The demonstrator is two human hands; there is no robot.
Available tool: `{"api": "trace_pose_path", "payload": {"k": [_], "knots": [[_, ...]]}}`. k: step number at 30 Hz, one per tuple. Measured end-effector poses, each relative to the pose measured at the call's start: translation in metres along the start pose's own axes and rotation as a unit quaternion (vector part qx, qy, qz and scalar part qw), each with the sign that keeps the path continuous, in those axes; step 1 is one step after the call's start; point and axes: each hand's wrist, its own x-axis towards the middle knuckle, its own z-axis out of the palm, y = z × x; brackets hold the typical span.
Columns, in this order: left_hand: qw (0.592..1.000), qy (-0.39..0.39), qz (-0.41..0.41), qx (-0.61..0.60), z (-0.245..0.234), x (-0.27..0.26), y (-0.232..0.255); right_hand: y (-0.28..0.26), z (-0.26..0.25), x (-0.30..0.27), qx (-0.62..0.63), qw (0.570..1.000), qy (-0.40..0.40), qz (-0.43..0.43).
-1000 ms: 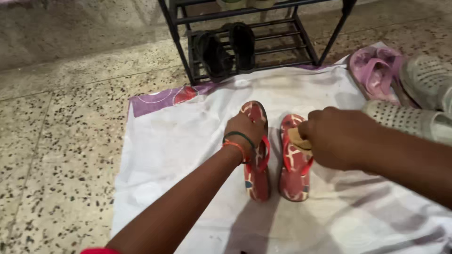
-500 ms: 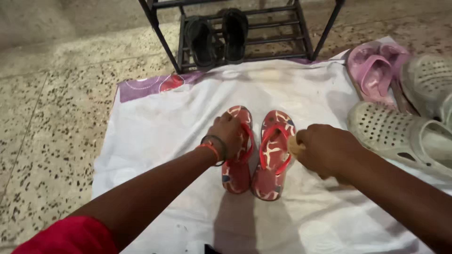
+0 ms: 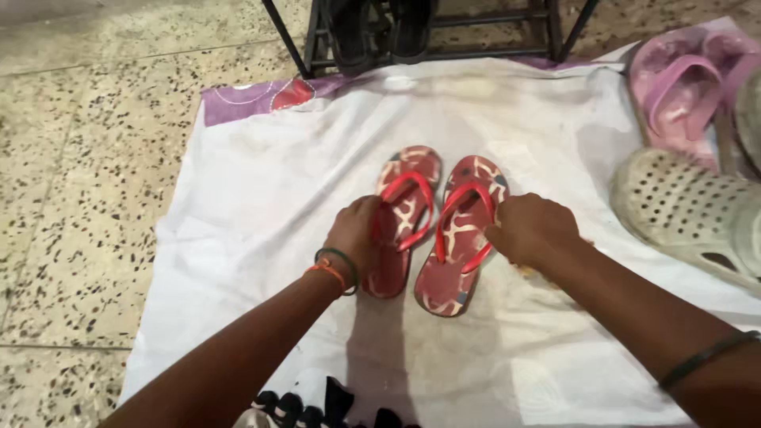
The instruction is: The person wipes a pair of red patterned flip-flops with a cloth on a white sheet. They clean the top straps and soles, then flip one over to wipe the bottom before returning it to the sheet.
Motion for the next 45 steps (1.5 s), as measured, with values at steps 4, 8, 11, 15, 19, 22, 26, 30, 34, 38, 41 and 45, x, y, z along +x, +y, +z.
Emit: {"api": "trace_pose_path", "payload": {"k": [4, 8, 11, 15, 19, 22, 26, 30, 34, 38, 41, 45], "knots": [[0.999, -0.011, -0.035, -0.010, 0.003, 0.003, 0.012, -0.001, -0.005, 0.002, 0.002, 0.999, 0.036, -0.013], [0.999, 0.030, 0.017, -0.008, 0.007, -0.001, 0.012, -0.003, 0.000, 0.003, 0.020, 1.000, 0.016, -0.009], [0.999, 0.005, -0.039, -0.031, 0.010, 0.002, 0.011, -0.004, -0.005, 0.004, 0.036, 0.999, 0.026, -0.004], [0.999, 0.012, -0.032, -0.010, 0.012, 0.001, 0.009, -0.005, -0.014, 0.000, 0.019, 0.999, 0.023, -0.021], [0.996, 0.078, 0.032, 0.042, 0.019, -0.003, 0.016, -0.002, -0.038, -0.008, 0.063, 0.998, 0.025, -0.012], [0.985, 0.092, 0.091, 0.115, 0.028, -0.013, 0.022, 0.003, -0.054, -0.008, 0.145, 0.988, 0.059, -0.006], [0.984, 0.099, 0.126, 0.074, 0.036, -0.029, 0.028, 0.002, -0.058, 0.005, 0.215, 0.954, 0.179, -0.108], [0.972, 0.026, 0.167, 0.161, 0.036, -0.028, 0.024, -0.014, -0.035, 0.019, 0.263, 0.925, 0.210, -0.175], [0.967, 0.035, 0.150, 0.201, 0.037, -0.006, 0.006, -0.032, 0.015, 0.014, 0.147, 0.943, 0.197, -0.226], [0.980, 0.067, 0.091, 0.161, 0.039, 0.000, -0.011, -0.031, 0.035, 0.007, 0.079, 0.937, 0.206, -0.272], [0.985, 0.062, 0.092, 0.134, 0.042, -0.014, -0.019, -0.029, 0.030, 0.007, 0.074, 0.939, 0.202, -0.268], [0.981, 0.058, 0.096, 0.159, 0.046, -0.023, -0.024, -0.031, 0.024, 0.001, 0.064, 0.951, 0.181, -0.241]]}}
